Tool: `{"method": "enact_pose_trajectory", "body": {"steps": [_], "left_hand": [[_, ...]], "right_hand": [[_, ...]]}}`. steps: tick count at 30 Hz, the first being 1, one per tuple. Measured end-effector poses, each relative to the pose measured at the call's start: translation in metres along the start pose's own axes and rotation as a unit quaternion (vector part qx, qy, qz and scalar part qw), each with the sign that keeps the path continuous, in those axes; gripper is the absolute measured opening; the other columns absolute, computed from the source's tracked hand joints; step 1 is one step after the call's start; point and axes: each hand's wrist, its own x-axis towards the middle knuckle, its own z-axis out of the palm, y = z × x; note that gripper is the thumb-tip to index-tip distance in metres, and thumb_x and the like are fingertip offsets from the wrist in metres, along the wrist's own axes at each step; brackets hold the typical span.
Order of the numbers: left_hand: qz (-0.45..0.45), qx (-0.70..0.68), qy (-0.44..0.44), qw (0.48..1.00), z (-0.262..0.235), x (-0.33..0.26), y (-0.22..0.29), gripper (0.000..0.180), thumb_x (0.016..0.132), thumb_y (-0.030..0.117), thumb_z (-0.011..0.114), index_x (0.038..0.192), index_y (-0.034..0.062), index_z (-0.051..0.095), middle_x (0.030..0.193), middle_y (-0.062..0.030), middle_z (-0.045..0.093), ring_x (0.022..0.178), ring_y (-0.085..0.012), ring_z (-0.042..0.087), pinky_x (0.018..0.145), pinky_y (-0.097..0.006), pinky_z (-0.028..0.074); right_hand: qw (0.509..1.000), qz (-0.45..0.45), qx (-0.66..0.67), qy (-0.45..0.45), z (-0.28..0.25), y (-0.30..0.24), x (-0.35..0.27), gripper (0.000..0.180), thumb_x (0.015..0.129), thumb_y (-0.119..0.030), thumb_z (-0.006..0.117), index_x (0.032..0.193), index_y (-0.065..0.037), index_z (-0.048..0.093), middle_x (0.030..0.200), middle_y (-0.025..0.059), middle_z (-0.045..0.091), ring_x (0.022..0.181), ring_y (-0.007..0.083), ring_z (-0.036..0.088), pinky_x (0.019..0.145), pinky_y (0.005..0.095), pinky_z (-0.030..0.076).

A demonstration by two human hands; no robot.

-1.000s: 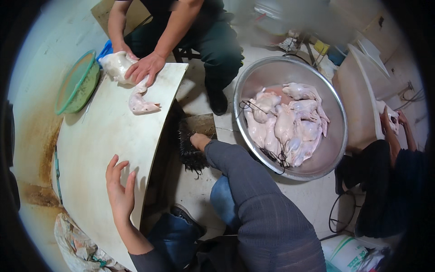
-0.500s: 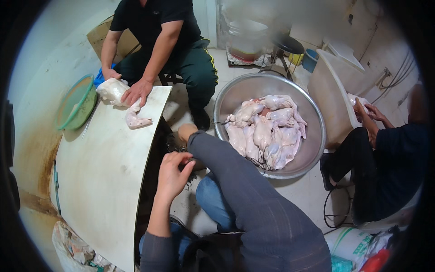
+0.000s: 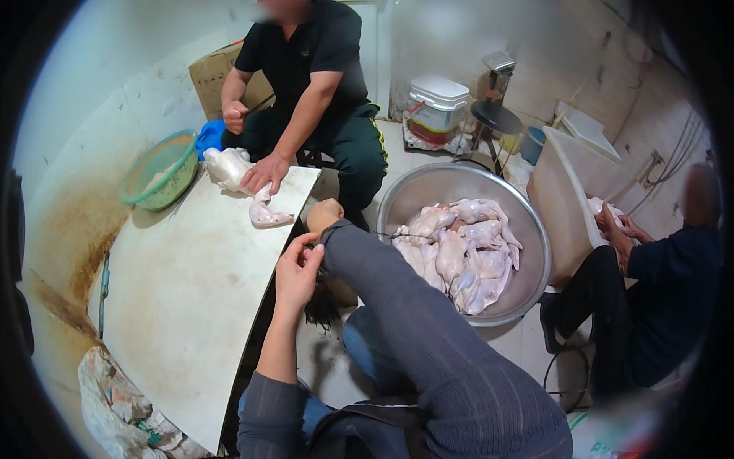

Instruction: The person handles whole raw poultry carcasses, using a metal hook to pull and position the birds on a white cutting board. They repeatedly lift, rotate, and place the carcasses into a large metal basin while another person works nearby.

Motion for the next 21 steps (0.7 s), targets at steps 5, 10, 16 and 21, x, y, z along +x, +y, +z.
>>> {"method": "enact_pose_trajectory", "body": {"steps": [5, 10, 16, 21], "left_hand": [[0.017, -0.050, -0.013, 0.999, -0.008, 0.004, -0.010, 0.013, 0.090, 0.012, 0.076, 0.095, 0.0025, 0.068, 0.079, 0.0062, 0.056, 0.072, -0.0037, 0.048, 0.065, -0.019, 0.041], [0.220, 0.073, 0.003, 0.973, -0.004, -0.012, 0.050, 0.015, 0.080, 0.009, 0.079, 0.082, 0.0027, 0.066, 0.085, -0.0068, 0.063, 0.085, -0.0212, 0.058, 0.081, -0.033, 0.047], [0.233, 0.086, -0.138, 0.959, -0.013, -0.031, 0.076, 0.015, 0.079, 0.009, 0.079, 0.083, 0.0032, 0.066, 0.078, -0.0077, 0.063, 0.082, -0.0260, 0.057, 0.077, -0.037, 0.046], [0.168, 0.073, -0.252, 0.950, 0.000, -0.034, 0.069, 0.011, 0.082, 0.009, 0.076, 0.087, 0.0039, 0.068, 0.081, -0.0083, 0.067, 0.083, -0.0282, 0.059, 0.075, -0.039, 0.047]], "right_hand": [[0.999, -0.009, -0.037, 0.013, 0.007, -0.016, 0.000, 0.019, 0.090, -0.021, 0.068, 0.103, -0.014, 0.080, 0.092, -0.0020, 0.077, 0.064, 0.0218, 0.073, 0.038, 0.0374, 0.047], [1.000, 0.024, -0.010, -0.005, 0.023, 0.002, -0.005, 0.024, 0.089, -0.021, 0.069, 0.109, -0.015, 0.080, 0.104, -0.0001, 0.077, 0.082, 0.0229, 0.076, 0.048, 0.0420, 0.056], [0.950, 0.147, 0.268, -0.070, -0.001, 0.042, -0.030, 0.039, 0.088, -0.021, 0.071, 0.126, -0.011, 0.073, 0.135, 0.0091, 0.068, 0.118, 0.0274, 0.069, 0.088, 0.0447, 0.060], [0.606, 0.441, 0.633, 0.194, 0.028, 0.128, 0.023, 0.027, 0.091, -0.014, 0.055, 0.094, 0.001, 0.076, 0.079, 0.0172, 0.075, 0.079, 0.0268, 0.077, 0.081, 0.0419, 0.059]]}}
